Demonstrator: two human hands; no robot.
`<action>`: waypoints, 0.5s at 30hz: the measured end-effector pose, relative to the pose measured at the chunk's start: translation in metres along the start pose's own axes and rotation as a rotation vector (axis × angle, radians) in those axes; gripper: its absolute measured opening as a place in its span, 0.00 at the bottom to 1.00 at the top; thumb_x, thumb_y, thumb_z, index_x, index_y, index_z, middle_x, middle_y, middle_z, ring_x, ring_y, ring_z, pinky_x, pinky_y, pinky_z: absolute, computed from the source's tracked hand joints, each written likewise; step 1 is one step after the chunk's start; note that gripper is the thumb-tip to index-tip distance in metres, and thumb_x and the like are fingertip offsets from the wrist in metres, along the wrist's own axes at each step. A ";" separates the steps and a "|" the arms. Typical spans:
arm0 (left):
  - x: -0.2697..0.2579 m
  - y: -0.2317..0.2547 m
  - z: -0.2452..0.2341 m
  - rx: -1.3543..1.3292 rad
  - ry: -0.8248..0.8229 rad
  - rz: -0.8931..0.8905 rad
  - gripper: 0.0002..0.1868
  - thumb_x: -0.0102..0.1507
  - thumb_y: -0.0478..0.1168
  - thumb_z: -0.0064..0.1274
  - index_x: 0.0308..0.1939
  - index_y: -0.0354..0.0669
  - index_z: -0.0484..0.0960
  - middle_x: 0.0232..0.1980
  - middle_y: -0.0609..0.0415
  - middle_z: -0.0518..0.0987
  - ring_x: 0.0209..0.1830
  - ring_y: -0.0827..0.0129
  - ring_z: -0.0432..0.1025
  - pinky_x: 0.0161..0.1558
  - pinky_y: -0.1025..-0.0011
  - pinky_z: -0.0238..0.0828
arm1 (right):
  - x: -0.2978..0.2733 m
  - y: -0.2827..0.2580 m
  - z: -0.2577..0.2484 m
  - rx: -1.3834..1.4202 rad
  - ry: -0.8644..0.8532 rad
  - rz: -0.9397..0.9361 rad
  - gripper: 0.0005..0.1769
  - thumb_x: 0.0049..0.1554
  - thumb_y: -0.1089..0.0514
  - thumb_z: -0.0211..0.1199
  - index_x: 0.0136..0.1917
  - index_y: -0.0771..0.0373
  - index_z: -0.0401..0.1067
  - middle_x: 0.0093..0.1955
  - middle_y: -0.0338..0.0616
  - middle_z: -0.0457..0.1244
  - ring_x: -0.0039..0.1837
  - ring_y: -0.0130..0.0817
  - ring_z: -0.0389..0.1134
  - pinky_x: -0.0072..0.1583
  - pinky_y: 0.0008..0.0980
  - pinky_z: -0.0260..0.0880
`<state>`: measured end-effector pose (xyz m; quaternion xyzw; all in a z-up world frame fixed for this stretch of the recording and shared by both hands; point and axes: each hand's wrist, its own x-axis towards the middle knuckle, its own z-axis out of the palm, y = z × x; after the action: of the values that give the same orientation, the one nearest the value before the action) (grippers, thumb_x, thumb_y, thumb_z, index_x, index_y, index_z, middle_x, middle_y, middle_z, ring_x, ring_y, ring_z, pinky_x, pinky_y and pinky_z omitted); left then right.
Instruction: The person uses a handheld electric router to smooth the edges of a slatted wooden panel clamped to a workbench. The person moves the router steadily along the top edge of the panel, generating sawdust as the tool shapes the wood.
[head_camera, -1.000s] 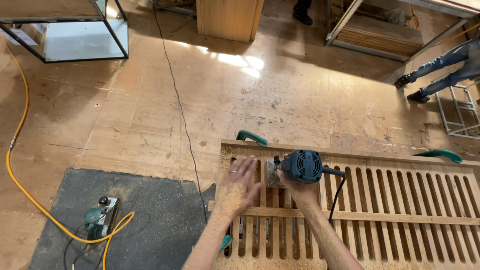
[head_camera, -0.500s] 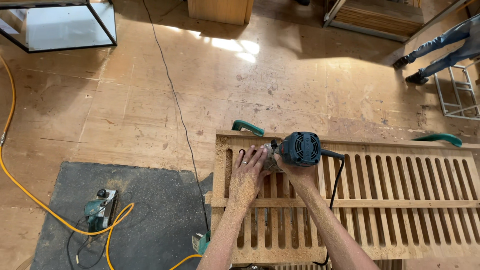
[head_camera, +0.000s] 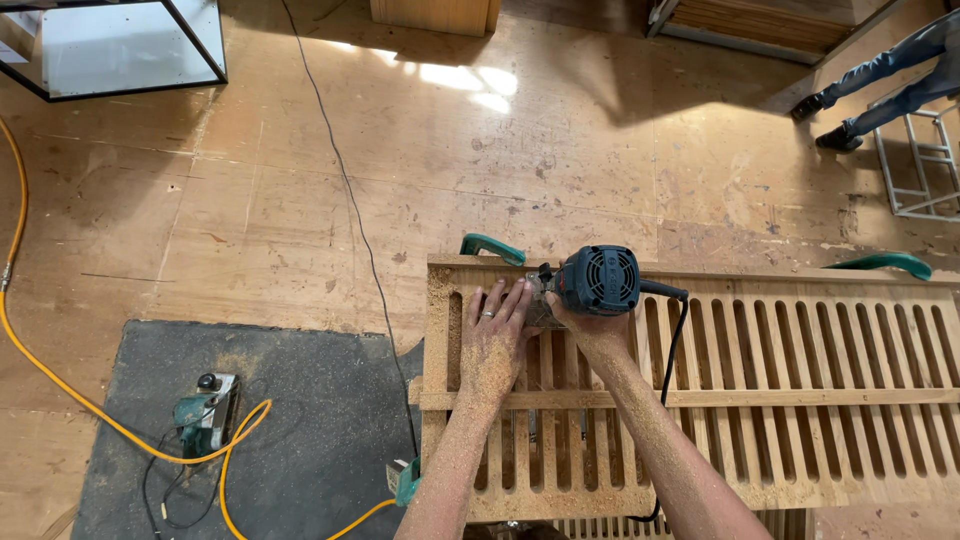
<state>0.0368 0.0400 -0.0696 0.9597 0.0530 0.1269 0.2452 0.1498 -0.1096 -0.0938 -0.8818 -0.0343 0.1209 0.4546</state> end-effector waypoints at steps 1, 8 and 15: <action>0.000 -0.001 0.001 0.001 -0.007 -0.001 0.38 0.65 0.54 0.53 0.77 0.52 0.62 0.77 0.58 0.65 0.79 0.58 0.54 0.78 0.50 0.40 | -0.004 -0.005 0.001 -0.056 -0.008 -0.019 0.49 0.60 0.38 0.77 0.85 0.57 0.60 0.80 0.63 0.60 0.77 0.70 0.64 0.65 0.77 0.78; 0.004 -0.001 -0.009 -0.066 -0.089 -0.017 0.36 0.66 0.57 0.48 0.76 0.52 0.63 0.77 0.58 0.66 0.81 0.56 0.52 0.79 0.49 0.39 | -0.009 -0.033 -0.020 0.048 -0.080 -0.042 0.46 0.60 0.40 0.77 0.82 0.61 0.63 0.77 0.68 0.63 0.76 0.74 0.65 0.66 0.82 0.76; 0.005 0.000 0.004 -0.079 -0.087 -0.014 0.35 0.66 0.57 0.48 0.76 0.51 0.65 0.77 0.59 0.67 0.80 0.57 0.53 0.79 0.53 0.44 | -0.013 -0.033 -0.042 0.136 -0.109 -0.050 0.50 0.55 0.38 0.82 0.81 0.60 0.66 0.74 0.65 0.65 0.75 0.72 0.66 0.67 0.83 0.76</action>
<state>0.0426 0.0385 -0.0721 0.9535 0.0441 0.0851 0.2857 0.1493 -0.1255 -0.0416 -0.8399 -0.0728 0.1594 0.5136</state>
